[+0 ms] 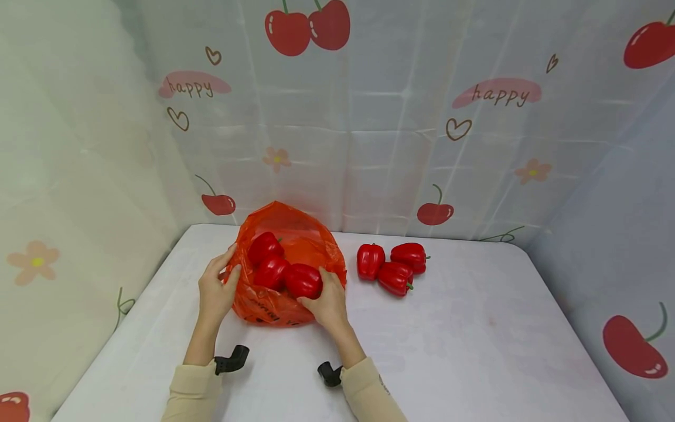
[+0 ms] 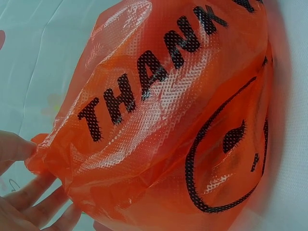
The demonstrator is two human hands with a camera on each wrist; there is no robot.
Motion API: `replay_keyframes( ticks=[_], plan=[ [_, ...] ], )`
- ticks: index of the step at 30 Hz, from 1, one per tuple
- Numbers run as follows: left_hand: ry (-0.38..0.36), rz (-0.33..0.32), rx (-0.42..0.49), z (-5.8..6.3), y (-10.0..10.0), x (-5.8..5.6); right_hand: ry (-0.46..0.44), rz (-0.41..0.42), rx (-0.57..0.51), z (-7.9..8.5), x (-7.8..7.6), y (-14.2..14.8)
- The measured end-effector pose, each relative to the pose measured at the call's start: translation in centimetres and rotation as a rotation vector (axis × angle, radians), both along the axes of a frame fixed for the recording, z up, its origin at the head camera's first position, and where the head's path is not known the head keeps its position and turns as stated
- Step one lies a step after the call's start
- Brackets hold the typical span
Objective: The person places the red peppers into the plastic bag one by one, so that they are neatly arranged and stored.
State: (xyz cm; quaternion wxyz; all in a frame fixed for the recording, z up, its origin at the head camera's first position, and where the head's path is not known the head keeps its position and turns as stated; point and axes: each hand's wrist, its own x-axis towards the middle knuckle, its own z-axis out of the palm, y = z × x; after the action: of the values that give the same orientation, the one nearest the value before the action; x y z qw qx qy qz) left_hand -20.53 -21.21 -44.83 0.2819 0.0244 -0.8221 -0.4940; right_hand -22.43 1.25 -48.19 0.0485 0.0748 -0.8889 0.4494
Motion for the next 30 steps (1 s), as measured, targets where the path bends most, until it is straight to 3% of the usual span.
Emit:
replay_keyframes(
  ticks=[11,17,30],
  plan=[
    [-0.02,0.005,0.0,-0.1,0.0,-0.1,0.038,-0.052,-0.078,-0.7,-0.4,-0.5],
    [-0.023,-0.002,0.0,-0.1,0.0,0.0,0.06,-0.071,-0.046,-0.9,-1.2,-1.0],
    [-0.016,-0.011,0.016,-0.1,0.1,0.0,0.019,-0.082,-0.043,-1.5,-2.5,-1.9]
  ],
)
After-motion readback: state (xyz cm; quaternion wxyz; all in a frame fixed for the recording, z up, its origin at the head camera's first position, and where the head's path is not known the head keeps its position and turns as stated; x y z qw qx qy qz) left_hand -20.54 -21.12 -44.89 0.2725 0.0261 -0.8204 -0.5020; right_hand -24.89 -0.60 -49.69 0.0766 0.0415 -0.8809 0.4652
